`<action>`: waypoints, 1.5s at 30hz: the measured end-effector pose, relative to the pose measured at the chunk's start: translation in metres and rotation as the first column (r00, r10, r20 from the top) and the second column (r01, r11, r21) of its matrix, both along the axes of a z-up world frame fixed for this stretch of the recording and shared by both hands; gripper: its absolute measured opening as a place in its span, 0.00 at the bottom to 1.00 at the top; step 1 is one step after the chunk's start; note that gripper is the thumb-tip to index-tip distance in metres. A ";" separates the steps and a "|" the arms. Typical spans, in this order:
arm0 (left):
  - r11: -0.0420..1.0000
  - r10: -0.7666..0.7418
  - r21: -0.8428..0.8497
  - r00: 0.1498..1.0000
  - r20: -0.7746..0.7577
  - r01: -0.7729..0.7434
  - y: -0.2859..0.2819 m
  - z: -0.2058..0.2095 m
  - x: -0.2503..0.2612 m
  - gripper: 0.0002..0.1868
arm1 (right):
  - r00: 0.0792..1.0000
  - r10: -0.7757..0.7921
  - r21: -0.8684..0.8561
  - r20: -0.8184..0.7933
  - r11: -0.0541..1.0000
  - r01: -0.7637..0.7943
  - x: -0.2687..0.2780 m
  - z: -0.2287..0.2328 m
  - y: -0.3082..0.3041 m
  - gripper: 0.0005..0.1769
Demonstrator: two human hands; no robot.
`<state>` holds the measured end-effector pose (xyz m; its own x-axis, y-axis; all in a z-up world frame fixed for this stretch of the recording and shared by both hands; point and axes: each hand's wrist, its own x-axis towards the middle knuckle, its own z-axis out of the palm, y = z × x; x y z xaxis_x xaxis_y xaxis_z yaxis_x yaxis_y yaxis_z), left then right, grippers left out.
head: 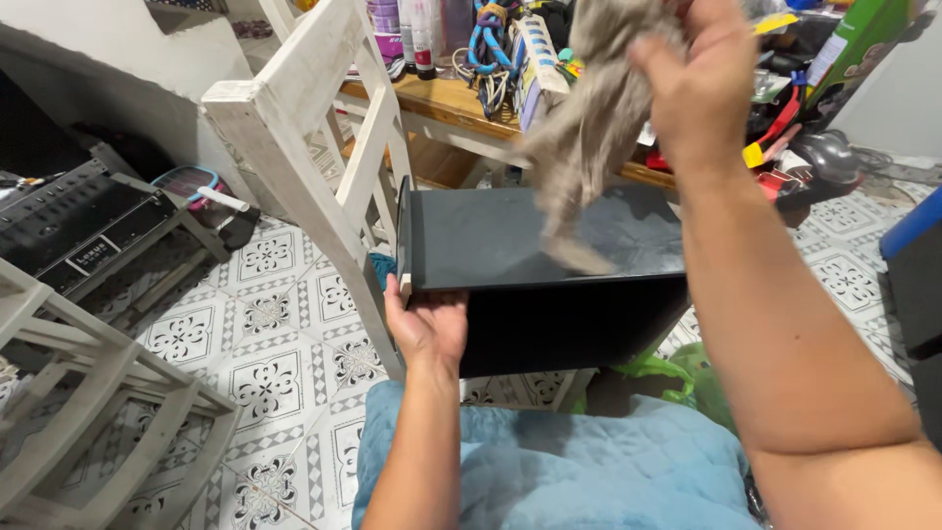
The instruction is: The person wipes the exterior of a black storage box with a cloth, then opens it and removes several items including a plastic bag, a small orange tool case, and a white box. The items are placed on a nearby cluttered table.
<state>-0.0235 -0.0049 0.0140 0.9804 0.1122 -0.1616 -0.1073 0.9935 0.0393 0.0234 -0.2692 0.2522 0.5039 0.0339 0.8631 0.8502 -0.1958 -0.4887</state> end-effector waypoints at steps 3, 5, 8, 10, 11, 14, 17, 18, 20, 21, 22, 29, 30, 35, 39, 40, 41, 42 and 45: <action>0.984 -0.093 0.144 0.992 -0.086 0.105 -0.003 0.006 -0.015 0.42 | 0.999 0.029 0.007 0.037 1.000 -0.030 0.011 -0.003 0.004 0.15; 0.953 -0.210 0.207 0.976 -0.062 0.219 -0.002 0.005 -0.026 0.53 | 1.000 0.011 -0.085 0.014 0.996 -0.010 0.020 -0.032 0.013 0.17; 0.640 -0.522 0.634 0.851 -0.056 0.434 0.015 0.008 -0.042 0.65 | 0.935 -0.312 -0.435 -0.168 0.875 0.213 0.028 -0.096 0.032 0.23; 0.369 -0.559 0.759 0.781 -0.280 0.536 0.043 0.018 -0.051 0.58 | 0.798 -0.466 -0.788 -0.382 0.615 -0.018 0.027 -0.126 0.041 0.41; 0.219 -0.547 0.786 0.739 -0.392 0.579 0.054 0.025 -0.054 0.56 | 0.780 -0.506 -0.798 -0.367 0.603 0.016 0.024 -0.138 0.048 0.46; 0.127 0.161 0.973 0.964 -0.211 0.191 0.060 0.041 -0.051 0.34 | 0.692 -0.627 -0.851 -0.358 0.524 0.034 0.017 -0.152 0.076 0.59; -0.483 0.385 0.844 0.810 0.442 -0.231 0.051 0.051 -0.026 0.16 | 0.639 -0.669 -0.886 -0.380 0.463 -0.042 0.011 -0.158 0.102 0.61; -0.464 0.373 0.856 0.827 0.421 -0.227 0.044 0.050 -0.020 0.18 | 0.685 -0.633 -0.869 -0.362 0.494 -0.002 0.012 -0.162 0.109 0.58; -0.421 0.343 0.879 0.858 0.382 -0.223 0.029 0.046 -0.003 0.23 | 0.767 -0.552 -0.836 -0.328 0.547 0.036 0.019 -0.174 0.112 0.48; -0.374 0.351 0.893 0.853 0.387 -0.251 0.027 0.043 0.003 0.23 | 0.804 -0.506 -0.823 -0.313 0.567 0.037 0.025 -0.183 0.109 0.41; -0.330 0.355 0.904 0.852 0.385 -0.271 0.028 0.038 0.004 0.23 | 0.834 -0.460 -0.807 -0.305 0.590 0.030 0.028 -0.196 0.103 0.35; -0.387 0.308 0.847 0.814 0.492 -0.365 0.029 0.021 0.010 0.25 | 0.767 -0.604 -0.744 -0.217 0.611 0.270 0.052 -0.233 -0.064 0.23; -0.392 0.305 0.846 0.817 0.489 -0.361 0.030 0.023 0.010 0.25 | 0.708 -0.687 -0.784 -0.162 0.526 0.330 0.048 -0.228 -0.096 0.21; -0.361 0.280 0.829 0.799 0.533 -0.427 0.021 0.022 0.002 0.23 | 0.633 -0.767 -0.822 -0.101 0.423 0.382 0.059 -0.233 -0.097 0.22; -0.450 0.249 0.786 0.786 0.565 -0.423 0.022 0.034 -0.008 0.22 | 0.811 -0.573 -0.793 -0.117 0.545 0.271 0.068 -0.229 0.050 0.29; -0.457 0.241 0.791 0.800 0.549 -0.405 0.022 0.042 -0.011 0.22 | 0.824 -0.553 -0.785 -0.125 0.563 0.258 0.063 -0.226 0.089 0.26; -0.465 0.233 0.796 0.814 0.532 -0.387 0.022 0.050 -0.014 0.23 | 0.840 -0.528 -0.784 -0.128 0.573 0.240 0.054 -0.223 0.125 0.25; -0.549 0.244 0.807 0.882 0.403 -0.217 0.023 0.062 -0.013 0.22 | 0.855 -0.505 -0.781 -0.120 0.580 0.232 0.047 -0.217 0.150 0.24; -0.722 0.307 0.671 0.947 0.092 0.169 0.028 0.094 0.002 0.24 | 0.917 -0.329 -0.670 -0.224 0.736 0.100 0.038 -0.200 0.174 0.22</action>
<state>-0.0217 0.0234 0.1084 0.9035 0.3203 0.2847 0.0767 -0.7745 0.6279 0.0614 -0.0948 0.0517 0.7983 0.3698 0.4753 0.5718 -0.7133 -0.4053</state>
